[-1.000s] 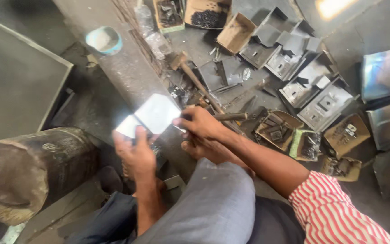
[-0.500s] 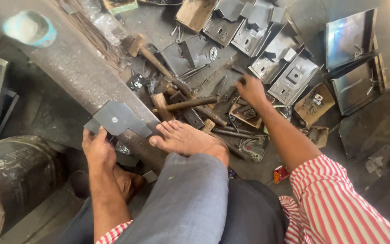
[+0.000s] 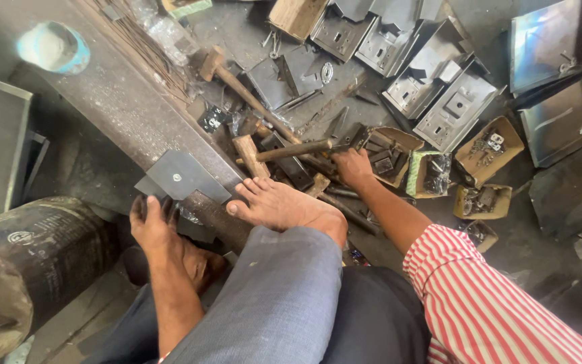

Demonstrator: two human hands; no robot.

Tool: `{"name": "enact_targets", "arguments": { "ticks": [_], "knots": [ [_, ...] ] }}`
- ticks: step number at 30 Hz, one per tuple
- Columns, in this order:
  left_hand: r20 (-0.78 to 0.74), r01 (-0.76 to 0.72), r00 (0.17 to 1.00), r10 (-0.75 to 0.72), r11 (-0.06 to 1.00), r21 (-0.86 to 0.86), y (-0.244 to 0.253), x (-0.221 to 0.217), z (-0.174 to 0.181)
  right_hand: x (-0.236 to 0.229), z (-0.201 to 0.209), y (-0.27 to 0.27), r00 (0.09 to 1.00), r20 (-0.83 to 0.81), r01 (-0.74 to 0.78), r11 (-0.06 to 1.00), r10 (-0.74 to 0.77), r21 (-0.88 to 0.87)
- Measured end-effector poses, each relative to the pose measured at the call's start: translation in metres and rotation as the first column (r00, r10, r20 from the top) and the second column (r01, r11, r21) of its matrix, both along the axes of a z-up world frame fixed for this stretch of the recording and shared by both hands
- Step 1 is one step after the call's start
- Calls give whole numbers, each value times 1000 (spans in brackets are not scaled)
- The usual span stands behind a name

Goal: The person assembles a metal box-like component by inserting small metal pieces into a larger frame and securing them with a hammer. The person repeatedly picks up parts, aligns them, and hammers them into place.

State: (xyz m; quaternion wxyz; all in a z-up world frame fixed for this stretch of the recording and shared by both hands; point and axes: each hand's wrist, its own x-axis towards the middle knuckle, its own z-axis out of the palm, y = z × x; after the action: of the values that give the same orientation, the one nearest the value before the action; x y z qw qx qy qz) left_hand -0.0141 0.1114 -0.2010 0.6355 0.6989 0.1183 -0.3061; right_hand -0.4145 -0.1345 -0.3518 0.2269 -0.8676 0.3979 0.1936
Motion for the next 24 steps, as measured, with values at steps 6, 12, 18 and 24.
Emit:
{"name": "enact_targets", "arguments": {
  "ticks": [6, 12, 18, 24],
  "knots": [
    [15, 38, 999, -40, 993, 109, 33, -5, -18, 25, 99, 7, 980, 196, 0, 993, 23, -114],
    [58, 2, 998, -11, 988, 156, 33, -8, -16, 140, 229, 46, 655, 420, -607, 769, 628, -203],
    [225, -81, 974, 28, 970, 230, 20, -23, 22, 166, 233, 61, 671, 463, -578, 800, 579, -162],
    [555, 25, 827, -85, 993, 116, -31, -34, 112, 98, 245, 20, 951, 260, -231, 941, 165, 249]
  ]
}}
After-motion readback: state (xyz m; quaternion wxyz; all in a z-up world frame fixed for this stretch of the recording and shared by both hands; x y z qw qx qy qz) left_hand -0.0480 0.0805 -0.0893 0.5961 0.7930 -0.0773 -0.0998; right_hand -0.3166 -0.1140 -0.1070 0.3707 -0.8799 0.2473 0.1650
